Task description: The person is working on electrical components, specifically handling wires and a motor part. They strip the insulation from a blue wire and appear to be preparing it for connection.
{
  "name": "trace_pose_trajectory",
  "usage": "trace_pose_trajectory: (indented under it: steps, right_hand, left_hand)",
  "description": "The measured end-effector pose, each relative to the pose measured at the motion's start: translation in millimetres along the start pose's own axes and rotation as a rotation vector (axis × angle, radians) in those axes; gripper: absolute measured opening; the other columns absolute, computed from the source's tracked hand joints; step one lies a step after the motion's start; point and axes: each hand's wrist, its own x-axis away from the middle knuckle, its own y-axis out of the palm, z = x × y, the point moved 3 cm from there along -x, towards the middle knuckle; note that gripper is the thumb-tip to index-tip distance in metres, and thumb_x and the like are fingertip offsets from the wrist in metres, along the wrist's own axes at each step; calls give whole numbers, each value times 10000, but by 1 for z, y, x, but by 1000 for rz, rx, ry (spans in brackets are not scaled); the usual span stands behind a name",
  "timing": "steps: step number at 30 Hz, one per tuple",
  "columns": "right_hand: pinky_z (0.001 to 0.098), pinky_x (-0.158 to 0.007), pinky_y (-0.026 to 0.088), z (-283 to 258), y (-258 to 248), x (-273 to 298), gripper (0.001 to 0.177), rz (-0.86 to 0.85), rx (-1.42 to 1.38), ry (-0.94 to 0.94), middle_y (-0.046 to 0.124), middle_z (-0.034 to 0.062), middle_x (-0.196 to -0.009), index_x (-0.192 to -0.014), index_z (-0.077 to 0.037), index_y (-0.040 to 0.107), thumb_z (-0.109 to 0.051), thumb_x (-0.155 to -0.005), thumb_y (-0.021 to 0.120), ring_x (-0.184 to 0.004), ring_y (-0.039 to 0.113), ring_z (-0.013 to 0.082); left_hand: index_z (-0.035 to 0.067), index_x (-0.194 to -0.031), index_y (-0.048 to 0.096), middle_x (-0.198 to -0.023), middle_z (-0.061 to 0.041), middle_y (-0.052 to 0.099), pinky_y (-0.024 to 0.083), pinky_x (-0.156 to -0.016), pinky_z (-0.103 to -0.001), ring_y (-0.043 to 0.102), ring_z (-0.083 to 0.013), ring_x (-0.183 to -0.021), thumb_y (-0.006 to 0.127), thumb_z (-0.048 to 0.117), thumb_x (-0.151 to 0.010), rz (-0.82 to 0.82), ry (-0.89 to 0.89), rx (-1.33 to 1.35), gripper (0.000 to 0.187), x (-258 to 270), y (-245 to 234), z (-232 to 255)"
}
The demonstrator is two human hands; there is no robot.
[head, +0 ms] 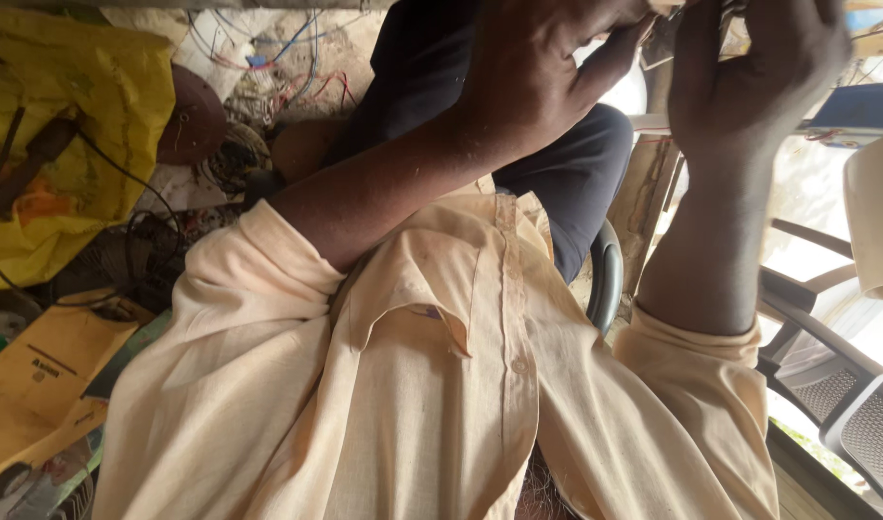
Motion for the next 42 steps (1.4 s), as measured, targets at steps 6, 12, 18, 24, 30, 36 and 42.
trace_pose_trajectory:
  steps: [6,12,18,24,30,36,42]
  right_hand:
    - [397,-791,517,-3,7,5,146,2,-46,5,664,141,-1060,-1163,-9,669,37,-1032,624,-953,682,322]
    - [393,-780,508,-3,15,8,175,11,-24,62,662,148,-1045,-1172,-21,683,33,-1010,645,-958,680,318]
    - [382,-916,557,1,17,30,207,1,-154,34,707,149,-1129,-1212,11,675,92,-1022,657,-1046,713,316]
    - [389,-953,556,19,28,32,200,27,-184,42,708,148,-1122,-1187,12,673,89,-1004,668,-1068,709,313]
    - [396,-990,554,6,41,30,193,37,-161,9,709,148,-1116,-1163,12,671,87,-986,680,-1090,706,309]
    - [403,-1028,553,18,59,22,187,53,-187,-27,710,147,-1110,-1138,13,669,84,-967,691,-1112,702,306]
    - [409,-1065,552,26,51,99,182,58,-204,173,711,147,-1103,-1114,14,666,82,-949,702,-1135,699,302]
  left_hand:
    - [94,-1057,684,-928,15,764,577,-763,-302,752,-133,-850,786,90,-979,-90,-77,19,129,0,-4,-3]
    - [111,-962,676,-853,30,730,558,-724,-309,721,-122,-794,786,94,-964,-59,-93,-15,111,-5,-7,2]
    - [71,-966,646,-925,-46,650,563,-756,-322,704,-166,-850,775,78,-960,-90,-154,48,129,11,-19,-1]
    - [86,-907,668,-862,-23,662,567,-710,-320,690,-160,-779,779,118,-941,-178,-274,26,120,45,-59,3]
    - [66,-933,674,-898,-44,670,551,-699,-308,677,-158,-793,793,163,-936,-188,-309,-121,153,66,-99,8]
    - [69,-934,691,-868,-26,685,571,-703,-287,695,-126,-774,795,175,-944,-72,-515,-92,149,97,-130,-21]
    - [60,-1072,668,-976,-58,702,592,-741,-326,713,-193,-864,788,238,-932,-26,-674,-200,256,132,-152,-67]
